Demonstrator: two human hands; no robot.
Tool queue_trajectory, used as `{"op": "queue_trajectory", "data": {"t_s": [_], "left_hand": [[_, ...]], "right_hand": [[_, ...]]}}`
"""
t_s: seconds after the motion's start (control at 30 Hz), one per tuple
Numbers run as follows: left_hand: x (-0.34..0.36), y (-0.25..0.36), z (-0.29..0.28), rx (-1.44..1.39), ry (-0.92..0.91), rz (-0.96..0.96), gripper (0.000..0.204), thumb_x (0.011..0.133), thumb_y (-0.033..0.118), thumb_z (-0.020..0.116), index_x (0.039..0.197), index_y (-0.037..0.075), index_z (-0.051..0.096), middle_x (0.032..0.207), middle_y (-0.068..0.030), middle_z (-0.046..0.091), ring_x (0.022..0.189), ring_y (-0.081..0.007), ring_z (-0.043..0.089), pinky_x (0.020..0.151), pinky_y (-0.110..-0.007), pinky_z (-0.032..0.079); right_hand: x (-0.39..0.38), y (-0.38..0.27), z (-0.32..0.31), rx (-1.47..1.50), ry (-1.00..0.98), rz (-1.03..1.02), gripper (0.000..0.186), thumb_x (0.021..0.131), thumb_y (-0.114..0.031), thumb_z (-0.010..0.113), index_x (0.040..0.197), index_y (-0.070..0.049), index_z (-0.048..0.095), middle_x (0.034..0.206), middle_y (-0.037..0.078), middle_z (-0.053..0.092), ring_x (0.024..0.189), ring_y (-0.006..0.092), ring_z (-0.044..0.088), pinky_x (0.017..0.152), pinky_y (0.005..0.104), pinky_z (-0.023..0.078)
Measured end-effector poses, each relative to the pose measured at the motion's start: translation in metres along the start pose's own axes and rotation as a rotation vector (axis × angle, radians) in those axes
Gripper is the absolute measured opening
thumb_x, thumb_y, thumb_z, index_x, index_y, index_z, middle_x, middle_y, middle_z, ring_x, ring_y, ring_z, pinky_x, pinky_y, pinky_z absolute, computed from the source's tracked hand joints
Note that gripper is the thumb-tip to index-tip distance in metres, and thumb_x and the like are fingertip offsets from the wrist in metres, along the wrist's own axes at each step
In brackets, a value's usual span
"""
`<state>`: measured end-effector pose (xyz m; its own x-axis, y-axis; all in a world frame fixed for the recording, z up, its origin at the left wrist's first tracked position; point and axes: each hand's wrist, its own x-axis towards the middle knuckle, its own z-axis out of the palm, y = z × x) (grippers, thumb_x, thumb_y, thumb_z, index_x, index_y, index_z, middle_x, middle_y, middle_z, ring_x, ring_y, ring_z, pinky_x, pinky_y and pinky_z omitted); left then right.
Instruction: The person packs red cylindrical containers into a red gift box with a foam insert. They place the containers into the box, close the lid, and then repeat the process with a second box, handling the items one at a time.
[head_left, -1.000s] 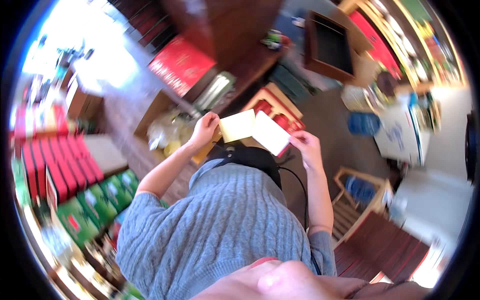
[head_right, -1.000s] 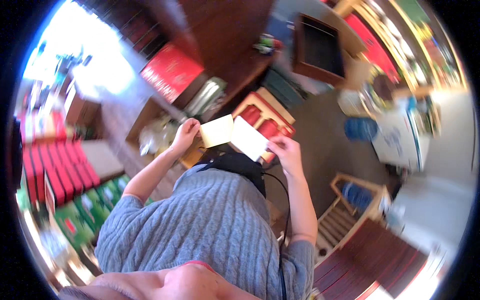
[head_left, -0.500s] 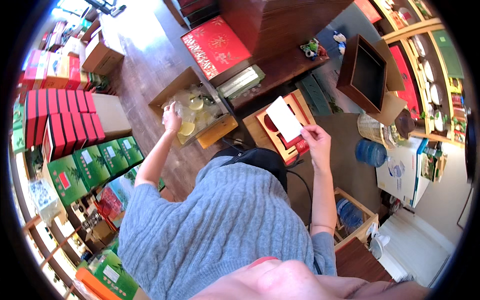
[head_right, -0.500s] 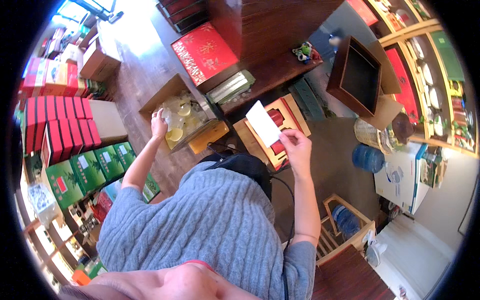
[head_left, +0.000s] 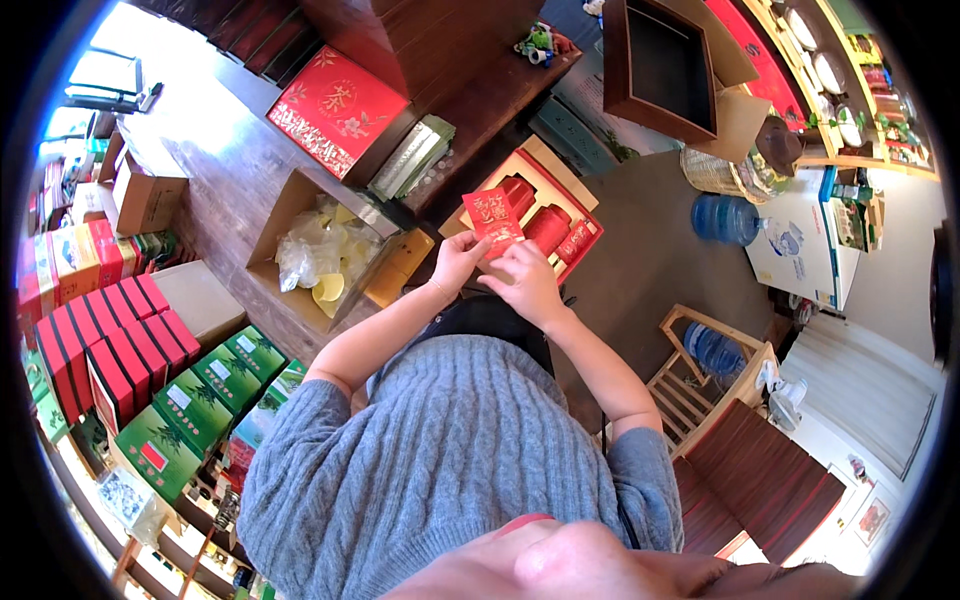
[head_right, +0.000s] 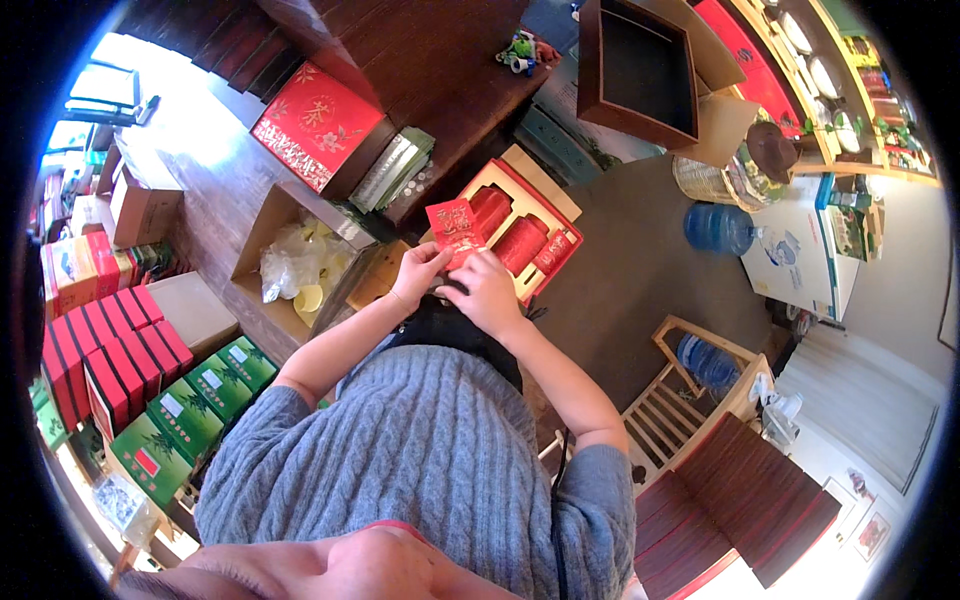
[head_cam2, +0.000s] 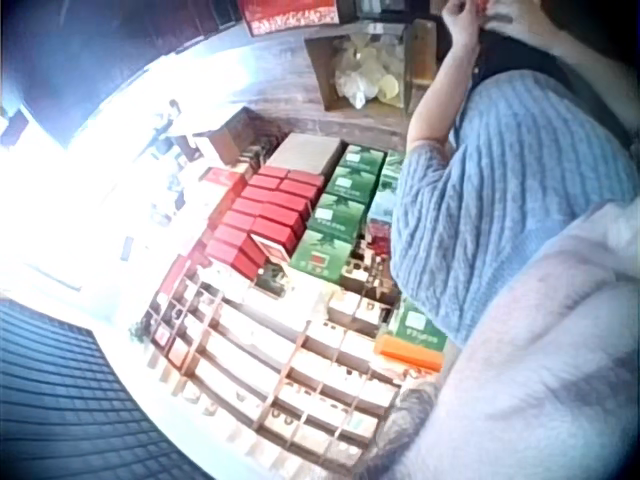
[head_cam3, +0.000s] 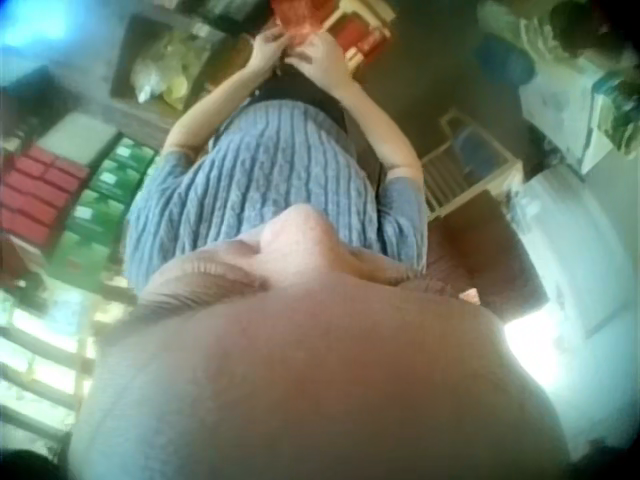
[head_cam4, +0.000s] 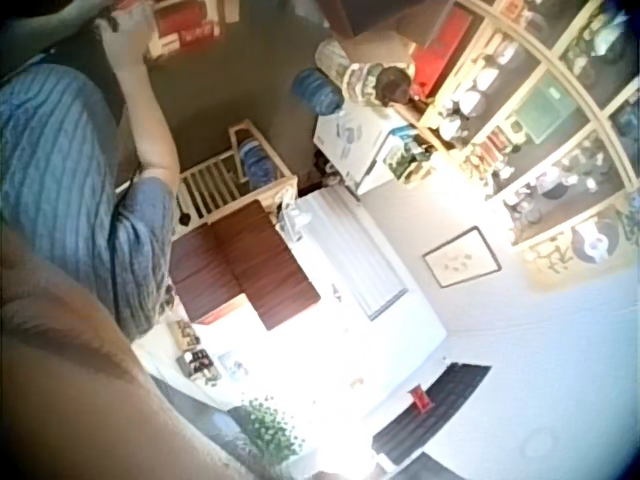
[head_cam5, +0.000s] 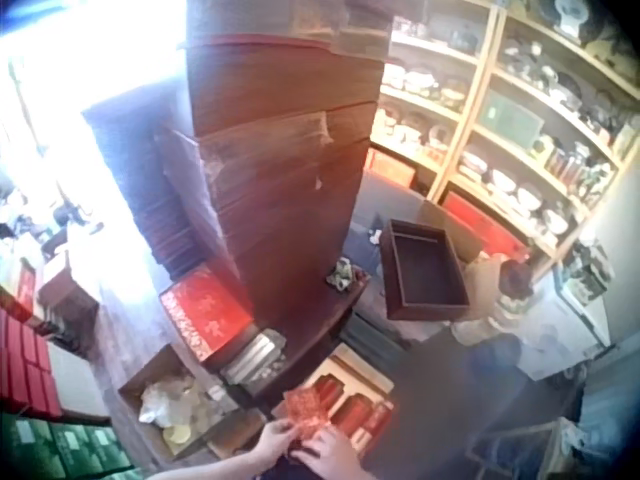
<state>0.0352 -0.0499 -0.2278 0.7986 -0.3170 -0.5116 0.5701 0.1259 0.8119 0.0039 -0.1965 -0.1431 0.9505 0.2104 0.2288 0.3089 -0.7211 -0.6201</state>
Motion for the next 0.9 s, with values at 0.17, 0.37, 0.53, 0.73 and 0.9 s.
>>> {"op": "queue_trajectory", "data": {"t_s": [0.17, 0.37, 0.53, 0.73, 0.9], "left_hand": [[0.011, -0.008, 0.013, 0.576, -0.134, 0.336, 0.023, 0.085, 0.023, 0.065, 0.086, 0.000, 0.063, 0.069, -0.0018, 0.055, 0.064, -0.0099, 0.051, 0.060, -0.025, 0.041], [0.042, -0.033, 0.035, 0.702, -0.105, 0.157, 0.042, 0.077, 0.032, 0.071, 0.099, -0.002, 0.060, 0.087, -0.0146, 0.061, 0.081, -0.0257, 0.061, 0.072, -0.034, 0.048], [0.097, -0.090, 0.022, 0.859, 0.351, 0.104, 0.109, 0.059, 0.039, 0.084, 0.139, 0.001, 0.019, 0.130, -0.0260, 0.039, 0.121, -0.0386, 0.040, 0.100, -0.042, 0.037], [0.135, -0.117, 0.021, 1.086, 0.305, 0.016, 0.126, 0.051, 0.036, 0.087, 0.142, 0.005, 0.006, 0.135, -0.0286, 0.032, 0.124, -0.0411, 0.036, 0.102, -0.044, 0.036], [0.144, -0.124, 0.027, 1.020, 0.330, -0.063, 0.125, 0.049, 0.033, 0.088, 0.141, 0.008, 0.008, 0.136, -0.0280, 0.029, 0.124, -0.0413, 0.036, 0.101, -0.044, 0.037]], "right_hand": [[-0.033, 0.084, -0.001, 0.399, 0.166, 0.741, 0.024, 0.071, -0.015, 0.077, 0.087, -0.003, 0.063, 0.078, 0.002, 0.052, 0.071, 0.0100, 0.051, 0.062, 0.0237, 0.043], [-0.069, 0.127, -0.016, 0.425, 0.110, 0.756, 0.017, 0.073, -0.013, 0.075, 0.072, -0.001, 0.063, 0.075, 0.005, 0.055, 0.062, 0.0125, 0.051, 0.057, 0.0268, 0.042], [-0.082, 0.149, -0.057, 0.274, 0.366, 0.760, 0.014, 0.077, -0.009, 0.072, 0.077, 0.002, 0.063, 0.078, 0.003, 0.054, 0.064, 0.0090, 0.050, 0.060, 0.0231, 0.042], [-0.109, 0.161, -0.091, 0.442, 0.438, 0.890, 0.023, 0.079, -0.010, 0.070, 0.100, -0.005, 0.063, 0.100, 0.003, 0.048, 0.074, 0.0081, 0.048, 0.066, 0.0220, 0.044], [-0.114, 0.162, -0.105, 0.494, 0.419, 0.911, 0.027, 0.080, -0.010, 0.070, 0.105, -0.005, 0.061, 0.104, 0.004, 0.047, 0.082, 0.0093, 0.052, 0.072, 0.0234, 0.047]]}}
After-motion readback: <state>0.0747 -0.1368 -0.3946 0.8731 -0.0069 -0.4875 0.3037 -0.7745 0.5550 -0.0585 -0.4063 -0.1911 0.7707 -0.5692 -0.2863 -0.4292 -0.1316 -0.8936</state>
